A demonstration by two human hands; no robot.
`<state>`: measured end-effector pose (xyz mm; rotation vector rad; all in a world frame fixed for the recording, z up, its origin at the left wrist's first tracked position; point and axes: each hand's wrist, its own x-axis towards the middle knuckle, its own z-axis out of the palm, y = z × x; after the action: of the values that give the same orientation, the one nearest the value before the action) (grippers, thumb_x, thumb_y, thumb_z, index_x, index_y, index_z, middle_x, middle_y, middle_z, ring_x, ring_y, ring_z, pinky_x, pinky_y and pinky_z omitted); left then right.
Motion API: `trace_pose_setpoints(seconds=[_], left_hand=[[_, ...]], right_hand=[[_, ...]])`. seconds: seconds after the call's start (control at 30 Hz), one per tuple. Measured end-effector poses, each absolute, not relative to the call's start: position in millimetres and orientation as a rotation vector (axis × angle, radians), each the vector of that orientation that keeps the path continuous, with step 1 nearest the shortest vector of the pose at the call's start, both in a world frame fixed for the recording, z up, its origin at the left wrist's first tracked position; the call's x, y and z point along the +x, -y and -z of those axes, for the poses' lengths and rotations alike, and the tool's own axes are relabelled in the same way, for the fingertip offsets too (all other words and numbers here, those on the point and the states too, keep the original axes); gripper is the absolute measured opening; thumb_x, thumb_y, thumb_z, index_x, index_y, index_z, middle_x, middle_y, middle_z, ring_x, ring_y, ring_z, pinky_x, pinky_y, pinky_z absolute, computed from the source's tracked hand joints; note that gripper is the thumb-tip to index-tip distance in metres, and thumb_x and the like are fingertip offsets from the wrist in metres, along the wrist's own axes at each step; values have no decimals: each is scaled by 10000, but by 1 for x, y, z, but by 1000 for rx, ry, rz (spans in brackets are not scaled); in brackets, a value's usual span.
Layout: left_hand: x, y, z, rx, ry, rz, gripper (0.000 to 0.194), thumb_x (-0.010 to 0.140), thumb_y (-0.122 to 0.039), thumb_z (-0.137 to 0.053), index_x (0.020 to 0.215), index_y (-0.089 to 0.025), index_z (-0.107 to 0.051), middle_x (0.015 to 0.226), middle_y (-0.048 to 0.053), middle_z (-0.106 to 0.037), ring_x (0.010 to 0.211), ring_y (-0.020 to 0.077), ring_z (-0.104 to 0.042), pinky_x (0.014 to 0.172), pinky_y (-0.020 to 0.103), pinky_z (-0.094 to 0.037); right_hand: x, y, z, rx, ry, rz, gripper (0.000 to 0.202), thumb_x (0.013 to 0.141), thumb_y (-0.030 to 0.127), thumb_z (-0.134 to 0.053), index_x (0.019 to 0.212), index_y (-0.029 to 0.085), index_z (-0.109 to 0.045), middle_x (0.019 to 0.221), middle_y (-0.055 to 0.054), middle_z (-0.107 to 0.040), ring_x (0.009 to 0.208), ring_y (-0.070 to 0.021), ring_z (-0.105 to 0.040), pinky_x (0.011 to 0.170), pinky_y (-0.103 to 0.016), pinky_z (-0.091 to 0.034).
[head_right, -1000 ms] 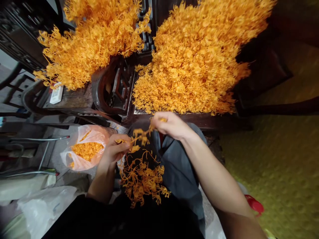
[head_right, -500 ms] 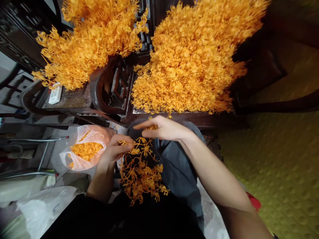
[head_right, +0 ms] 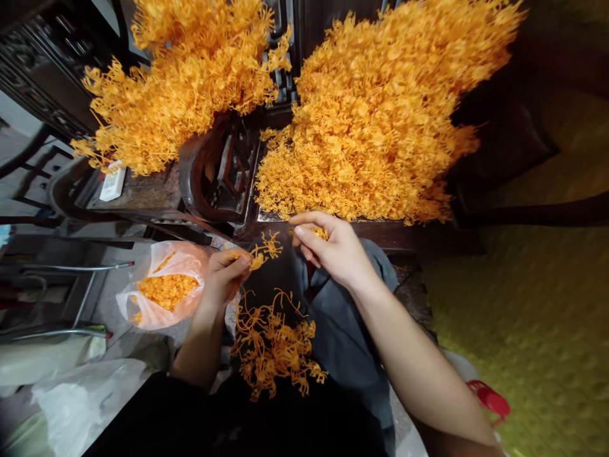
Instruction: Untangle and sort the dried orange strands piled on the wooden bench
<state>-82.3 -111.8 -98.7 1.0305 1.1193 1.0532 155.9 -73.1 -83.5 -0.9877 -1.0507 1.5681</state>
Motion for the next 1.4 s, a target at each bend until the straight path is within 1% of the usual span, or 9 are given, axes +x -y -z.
trace_pose_setpoints(seconds=[0.13, 0.23, 0.33, 0.5, 0.73, 0.83, 1.07, 1.23, 1.4], left_hand=[[-75, 107, 101, 1198, -1155, -1129, 359, 852, -509, -774, 757, -163, -765, 591, -4, -584, 521, 88, -423, 509, 243, -300], [-77, 111, 101, 1275, -1117, -1154, 303, 867, -458, -774, 767, -172, -788, 632, 15, -651, 548, 103, -500, 543, 248, -373], [-83, 119, 102, 1229, -1098, -1264, 309, 855, -488, -774, 779, -189, -802, 650, 27, -688, 552, 119, -548, 550, 254, -413], [-83, 121, 100, 1388, -1238, -1277, 331, 901, -474, -729, 758, -182, -796, 662, 41, -712, 580, 139, -602, 589, 267, -477], [-71, 111, 91, 1643, -1321, -1330, 238, 942, -361, -706, 820, -178, -795, 750, 43, -763, 640, 145, -663, 631, 256, -506], [-68, 111, 87, 1761, -1278, -1362, 206, 954, -306, -682, 830, -183, -791, 756, 40, -760, 658, 141, -670, 644, 251, -506], [-60, 117, 81, 1498, -1310, -1341, 303, 928, -394, -708, 725, -174, -754, 631, 23, -658, 540, 109, -525, 542, 251, -413], [-82, 114, 70, 839, -1094, -1509, 451, 800, -427, -807, 551, -156, -545, 489, -71, -263, 446, 53, -230, 428, 203, -183], [-102, 120, 65, 655, -991, -1500, 321, 818, -377, -802, 673, -147, -631, 535, -76, -220, 482, 60, -224, 431, 172, -205]], right_hand=[[134, 84, 88, -1018, 1024, -1767, 500, 831, 651, -769, 833, 162, -667, 551, 73, -388, 439, -45, -310, 412, -216, -166], [131, 75, 90, -1034, 983, -1767, 504, 751, 618, -854, 743, 178, -608, 515, 81, -391, 429, -43, -305, 410, -210, -167], [144, 60, 91, -1074, 782, -1408, 523, 715, 576, -892, 710, 207, -522, 502, 86, -442, 404, -47, -340, 386, -197, -196], [151, 67, 90, -1066, 942, -1507, 427, 834, 491, -827, 837, 213, -503, 889, -32, -748, 440, -63, -531, 354, -201, -290], [138, 92, 73, -983, 1280, -1711, 349, 952, 431, -697, 1224, 229, -616, 744, 40, -654, 476, -78, -497, 395, -211, -333], [134, 92, 65, -1029, 1447, -1707, 335, 927, 461, -715, 1122, 190, -725, 630, 47, -566, 503, -91, -470, 448, -230, -334], [123, 83, 68, -1178, 1431, -1283, 286, 908, 459, -735, 840, 181, -731, 675, 0, -626, 612, -130, -536, 562, -262, -384], [151, 58, 72, -1109, 992, -1282, 289, 800, 454, -834, 760, 213, -679, 533, 56, -459, 441, -81, -371, 426, -232, -257], [162, 24, 65, -1129, 855, -1408, 201, 764, 359, -784, 880, 227, -688, 689, 0, -573, 491, -106, -459, 395, -222, -253]])
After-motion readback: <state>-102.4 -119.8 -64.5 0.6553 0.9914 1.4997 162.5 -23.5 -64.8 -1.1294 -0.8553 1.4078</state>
